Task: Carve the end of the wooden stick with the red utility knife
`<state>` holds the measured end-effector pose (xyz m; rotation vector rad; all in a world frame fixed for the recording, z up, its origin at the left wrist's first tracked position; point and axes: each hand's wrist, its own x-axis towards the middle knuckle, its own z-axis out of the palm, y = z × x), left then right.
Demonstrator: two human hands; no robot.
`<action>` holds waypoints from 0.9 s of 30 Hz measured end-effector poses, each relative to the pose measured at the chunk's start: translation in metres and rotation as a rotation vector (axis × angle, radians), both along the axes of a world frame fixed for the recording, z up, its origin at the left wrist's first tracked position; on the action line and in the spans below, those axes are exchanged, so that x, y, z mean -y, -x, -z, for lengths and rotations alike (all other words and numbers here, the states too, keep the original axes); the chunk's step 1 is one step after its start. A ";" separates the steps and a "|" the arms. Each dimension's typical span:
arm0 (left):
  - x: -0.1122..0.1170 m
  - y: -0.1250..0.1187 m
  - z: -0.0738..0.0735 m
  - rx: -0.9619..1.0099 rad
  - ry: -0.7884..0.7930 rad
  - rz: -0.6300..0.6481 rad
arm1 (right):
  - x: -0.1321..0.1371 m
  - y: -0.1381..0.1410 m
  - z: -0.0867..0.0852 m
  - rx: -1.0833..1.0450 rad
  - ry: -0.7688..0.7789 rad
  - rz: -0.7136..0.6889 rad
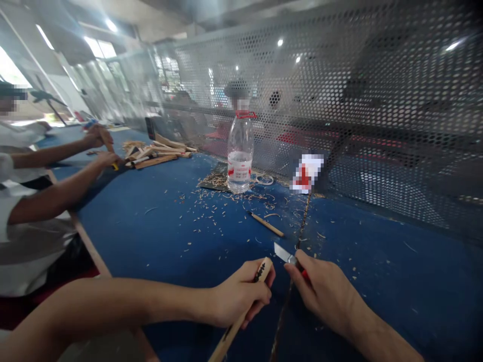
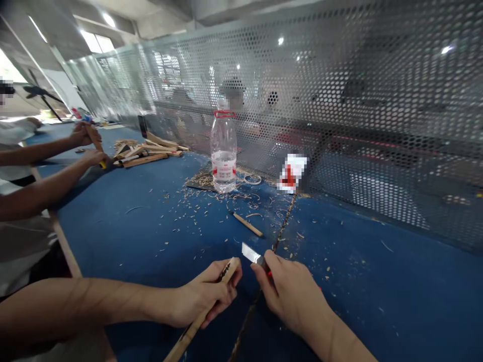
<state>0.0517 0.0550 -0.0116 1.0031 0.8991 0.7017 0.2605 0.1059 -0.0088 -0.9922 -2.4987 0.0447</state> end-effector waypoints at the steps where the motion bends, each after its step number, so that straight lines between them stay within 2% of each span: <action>1: 0.000 0.000 -0.001 -0.005 -0.003 -0.002 | 0.003 0.001 -0.002 -0.008 0.018 -0.003; 5: 0.001 -0.001 -0.002 -0.020 0.001 -0.013 | 0.021 0.011 -0.008 -0.003 0.077 -0.034; 9: 0.001 -0.002 0.004 -0.016 0.019 -0.011 | 0.031 0.018 -0.006 -0.014 0.081 -0.051; 13: 0.000 -0.002 0.010 -0.010 0.017 -0.015 | 0.031 0.020 -0.007 -0.066 0.024 -0.098; 17: -0.001 -0.003 0.008 0.011 -0.016 -0.019 | 0.029 0.019 -0.005 -0.109 -0.016 -0.105; 21: -0.004 -0.003 0.005 0.017 -0.008 0.019 | 0.027 0.016 0.001 -0.145 0.021 -0.057; 24: -0.005 -0.002 0.003 0.016 0.020 0.067 | 0.028 0.015 -0.002 -0.139 0.039 -0.126; 27: -0.005 -0.002 0.002 -0.007 0.023 0.063 | 0.029 0.016 -0.009 -0.116 0.073 -0.168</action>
